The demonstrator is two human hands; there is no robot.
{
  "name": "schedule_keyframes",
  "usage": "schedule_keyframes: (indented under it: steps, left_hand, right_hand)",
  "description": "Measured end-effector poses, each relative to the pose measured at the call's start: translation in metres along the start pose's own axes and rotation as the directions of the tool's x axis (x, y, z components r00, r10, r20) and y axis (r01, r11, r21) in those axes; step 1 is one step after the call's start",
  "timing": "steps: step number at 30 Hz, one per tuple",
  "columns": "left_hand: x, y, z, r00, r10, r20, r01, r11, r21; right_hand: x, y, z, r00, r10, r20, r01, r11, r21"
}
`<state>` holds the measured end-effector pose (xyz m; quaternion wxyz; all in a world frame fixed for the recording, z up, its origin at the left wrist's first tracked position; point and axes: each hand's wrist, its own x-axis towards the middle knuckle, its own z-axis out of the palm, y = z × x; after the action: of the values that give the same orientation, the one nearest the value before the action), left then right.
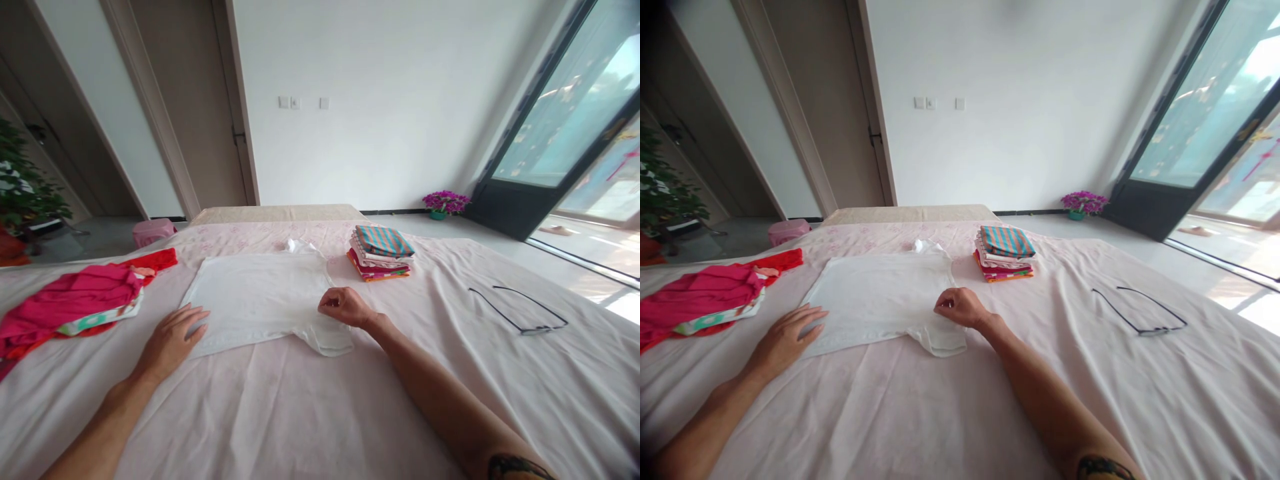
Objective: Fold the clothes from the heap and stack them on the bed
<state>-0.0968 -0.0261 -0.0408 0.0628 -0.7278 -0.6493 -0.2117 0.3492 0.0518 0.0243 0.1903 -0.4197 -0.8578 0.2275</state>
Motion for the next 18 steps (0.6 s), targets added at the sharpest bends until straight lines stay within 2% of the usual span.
schedule_keyframes:
  steps: [3,5,9,14,16,18]
  left_hand:
    - [0.001,0.001,0.000,1.000,-0.014,0.025,0.016,0.997,-0.075]
    - [0.000,0.000,0.001,0.999,-0.032,0.038,0.035,0.995,-0.093]
    - [0.000,0.002,-0.002,0.999,-0.035,0.038,0.039,0.991,-0.130]
    - [-0.002,0.018,-0.019,0.997,-0.076,0.015,0.078,0.987,-0.140]
    - [-0.003,0.022,-0.026,0.991,-0.099,0.088,0.114,0.977,-0.180]
    - [-0.003,0.023,-0.030,0.973,-0.098,0.210,0.148,0.961,-0.235]
  right_hand:
    - [-0.004,-0.019,-0.007,0.968,0.012,0.252,-0.006,1.000,-0.022]
    - [-0.008,-0.032,-0.009,0.947,0.026,0.321,0.019,0.990,-0.136]
    - [-0.018,-0.053,-0.004,0.935,0.050,0.351,0.074,0.940,-0.333]
    - [-0.024,-0.063,0.002,0.944,0.014,0.331,0.131,0.901,-0.413]
    - [-0.023,-0.063,-0.001,0.953,0.033,0.301,0.106,0.894,-0.436]
    - [-0.020,-0.060,-0.007,0.964,0.070,0.257,0.048,0.904,-0.425]
